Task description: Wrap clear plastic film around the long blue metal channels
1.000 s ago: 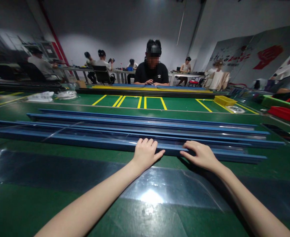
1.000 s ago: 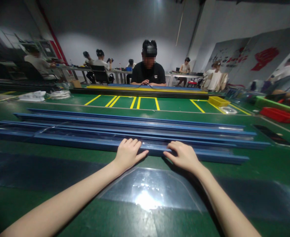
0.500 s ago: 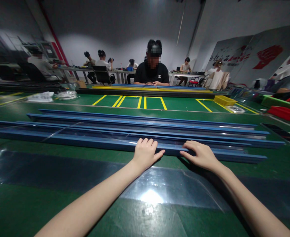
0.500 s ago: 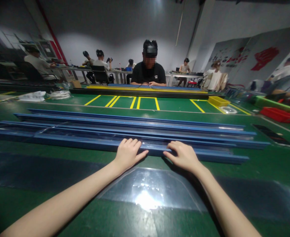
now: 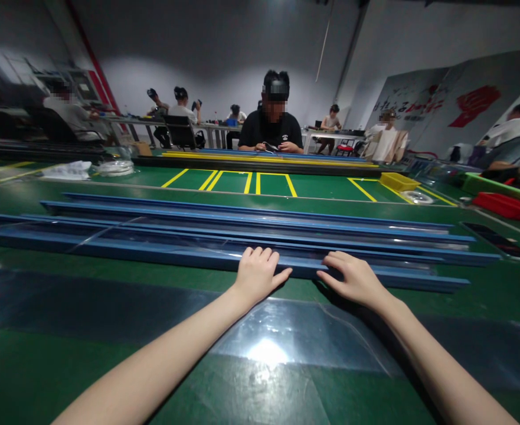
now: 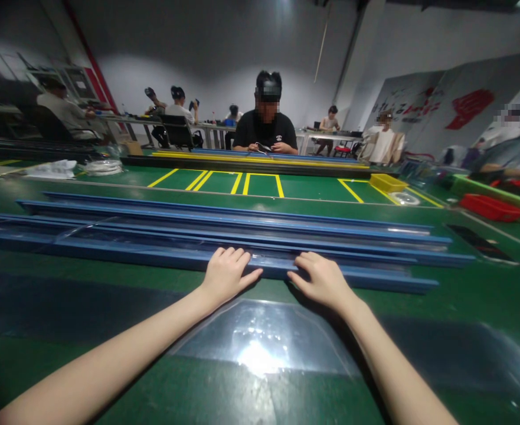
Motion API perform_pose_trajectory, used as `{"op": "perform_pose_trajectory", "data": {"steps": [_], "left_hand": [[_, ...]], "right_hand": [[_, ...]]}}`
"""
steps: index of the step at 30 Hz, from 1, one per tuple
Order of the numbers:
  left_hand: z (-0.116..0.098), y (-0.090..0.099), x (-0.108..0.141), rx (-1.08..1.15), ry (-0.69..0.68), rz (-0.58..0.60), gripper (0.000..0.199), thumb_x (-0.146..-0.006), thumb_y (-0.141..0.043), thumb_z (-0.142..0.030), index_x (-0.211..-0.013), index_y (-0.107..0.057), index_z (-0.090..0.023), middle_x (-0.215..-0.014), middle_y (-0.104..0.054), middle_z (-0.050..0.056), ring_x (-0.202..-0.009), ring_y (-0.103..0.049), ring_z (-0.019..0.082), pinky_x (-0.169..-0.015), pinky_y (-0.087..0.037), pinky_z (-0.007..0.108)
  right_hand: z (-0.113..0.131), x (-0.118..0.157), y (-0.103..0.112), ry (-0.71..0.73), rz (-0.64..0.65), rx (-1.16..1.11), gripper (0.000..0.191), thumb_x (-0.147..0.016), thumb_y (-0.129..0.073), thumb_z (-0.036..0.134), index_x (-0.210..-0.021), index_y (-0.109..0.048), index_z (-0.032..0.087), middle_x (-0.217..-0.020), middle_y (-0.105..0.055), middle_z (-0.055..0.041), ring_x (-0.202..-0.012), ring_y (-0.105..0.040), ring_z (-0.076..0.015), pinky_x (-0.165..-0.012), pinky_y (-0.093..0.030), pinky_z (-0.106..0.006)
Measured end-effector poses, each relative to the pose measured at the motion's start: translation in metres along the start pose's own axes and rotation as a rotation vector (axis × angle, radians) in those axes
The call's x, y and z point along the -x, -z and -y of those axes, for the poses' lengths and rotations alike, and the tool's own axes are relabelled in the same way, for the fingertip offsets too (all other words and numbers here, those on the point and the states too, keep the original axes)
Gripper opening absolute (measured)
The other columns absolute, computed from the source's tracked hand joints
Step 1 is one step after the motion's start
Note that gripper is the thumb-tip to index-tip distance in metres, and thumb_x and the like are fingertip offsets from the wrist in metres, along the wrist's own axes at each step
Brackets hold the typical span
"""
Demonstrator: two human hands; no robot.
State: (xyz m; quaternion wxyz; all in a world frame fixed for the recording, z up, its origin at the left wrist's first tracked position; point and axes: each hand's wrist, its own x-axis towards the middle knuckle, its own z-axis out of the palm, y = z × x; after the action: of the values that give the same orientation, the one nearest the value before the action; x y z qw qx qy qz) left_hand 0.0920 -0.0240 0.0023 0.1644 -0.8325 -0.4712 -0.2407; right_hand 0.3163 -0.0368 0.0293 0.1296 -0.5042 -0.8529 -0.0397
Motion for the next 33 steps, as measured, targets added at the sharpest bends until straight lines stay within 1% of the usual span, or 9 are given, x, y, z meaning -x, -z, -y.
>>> {"op": "perform_pose_trajectory", "data": {"steps": [4, 6, 10, 13, 18, 21, 24, 29, 33], "left_hand": [[0.0, -0.001, 0.001, -0.009, -0.003, -0.004, 0.037, -0.082, -0.041, -0.049, -0.076, -0.057, -0.016, -0.074, -0.059, 0.005, -0.073, -0.051, 0.02, -0.066, -0.03, 0.034], [0.001, -0.001, 0.001, -0.006, -0.002, -0.007, 0.037, -0.082, -0.041, -0.049, -0.077, -0.057, -0.016, -0.074, -0.06, 0.005, -0.073, -0.052, 0.021, -0.066, -0.03, 0.033], [0.002, 0.0, 0.001, 0.014, -0.017, -0.003, 0.034, -0.082, -0.041, -0.047, -0.079, -0.056, -0.016, -0.075, -0.06, 0.005, -0.073, -0.052, 0.02, -0.067, -0.031, 0.033], [0.003, 0.001, 0.001, 0.054, -0.039, 0.001, 0.03, -0.084, -0.042, -0.042, -0.087, -0.056, -0.016, -0.078, -0.06, 0.006, -0.076, -0.052, 0.02, -0.069, -0.033, 0.033], [0.004, 0.002, 0.003, 0.165, -0.056, -0.046, 0.025, -0.085, -0.041, -0.034, -0.096, -0.054, -0.015, -0.087, -0.059, 0.006, -0.08, -0.051, 0.019, -0.071, -0.036, 0.031], [0.005, 0.003, 0.003, 0.236, -0.08, -0.114, 0.021, -0.085, -0.041, -0.029, -0.096, -0.054, -0.016, -0.09, -0.059, 0.006, -0.083, -0.051, 0.017, -0.074, -0.037, 0.029], [0.004, 0.004, 0.003, 0.194, -0.09, -0.164, 0.021, -0.085, -0.043, -0.031, -0.096, -0.055, -0.017, -0.093, -0.06, 0.006, -0.088, -0.051, 0.018, -0.078, -0.035, 0.032], [0.004, 0.004, 0.003, 0.061, -0.039, -0.117, 0.03, -0.083, -0.047, -0.04, -0.101, -0.054, -0.018, -0.096, -0.061, 0.007, -0.089, -0.052, 0.02, -0.078, -0.034, 0.036], [0.004, 0.0, 0.003, 0.008, -0.021, -0.084, 0.035, -0.081, -0.046, -0.046, -0.099, -0.056, -0.018, -0.091, -0.062, 0.008, -0.086, -0.052, 0.021, -0.077, -0.032, 0.037]], "right_hand": [[0.014, -0.003, -0.001, 0.079, -0.079, 0.037, 0.022, -0.084, -0.04, 0.036, -0.083, -0.054, 0.019, -0.084, -0.057, -0.006, -0.08, -0.05, -0.0183, -0.067, -0.038, -0.027], [0.019, -0.005, -0.003, 0.084, -0.097, 0.04, 0.021, -0.086, -0.038, 0.034, -0.083, -0.053, 0.02, -0.082, -0.057, -0.0056, -0.079, -0.049, -0.0176, -0.066, -0.037, -0.027], [0.023, -0.007, -0.004, 0.053, -0.098, 0.086, 0.017, -0.087, -0.038, 0.029, -0.08, -0.052, 0.02, -0.079, -0.056, -0.0045, -0.076, -0.048, -0.0169, -0.06, -0.034, -0.026], [0.025, -0.008, -0.002, 0.034, -0.096, 0.151, 0.016, -0.086, -0.039, 0.027, -0.078, -0.051, 0.02, -0.079, -0.057, -0.0046, -0.078, -0.049, -0.0174, -0.055, -0.03, -0.026], [0.026, -0.009, 0.006, -0.019, -0.031, 0.185, 0.011, -0.083, -0.043, 0.025, -0.075, -0.05, 0.02, -0.079, -0.058, -0.0038, -0.077, -0.051, -0.0167, -0.049, -0.024, -0.026], [0.019, -0.006, 0.011, -0.08, 0.01, 0.183, 0.01, -0.08, -0.045, 0.024, -0.073, -0.05, 0.02, -0.079, -0.059, -0.003, -0.077, -0.052, -0.0162, -0.048, -0.023, -0.025], [0.006, 0.001, 0.017, -0.137, 0.039, 0.178, 0.011, -0.079, -0.045, 0.024, -0.069, -0.049, 0.02, -0.078, -0.059, -0.0021, -0.074, -0.053, -0.0156, -0.048, -0.022, -0.024], [-0.021, 0.015, 0.025, -0.217, 0.074, 0.202, 0.011, -0.075, -0.045, 0.026, -0.066, -0.049, 0.021, -0.074, -0.059, -0.0006, -0.064, -0.053, -0.0138, -0.047, -0.023, -0.023], [-0.034, 0.023, 0.028, -0.268, 0.081, 0.206, 0.012, -0.073, -0.047, 0.03, -0.065, -0.05, 0.022, -0.073, -0.059, -0.0001, -0.061, -0.053, -0.0144, -0.046, -0.024, -0.023]]}}
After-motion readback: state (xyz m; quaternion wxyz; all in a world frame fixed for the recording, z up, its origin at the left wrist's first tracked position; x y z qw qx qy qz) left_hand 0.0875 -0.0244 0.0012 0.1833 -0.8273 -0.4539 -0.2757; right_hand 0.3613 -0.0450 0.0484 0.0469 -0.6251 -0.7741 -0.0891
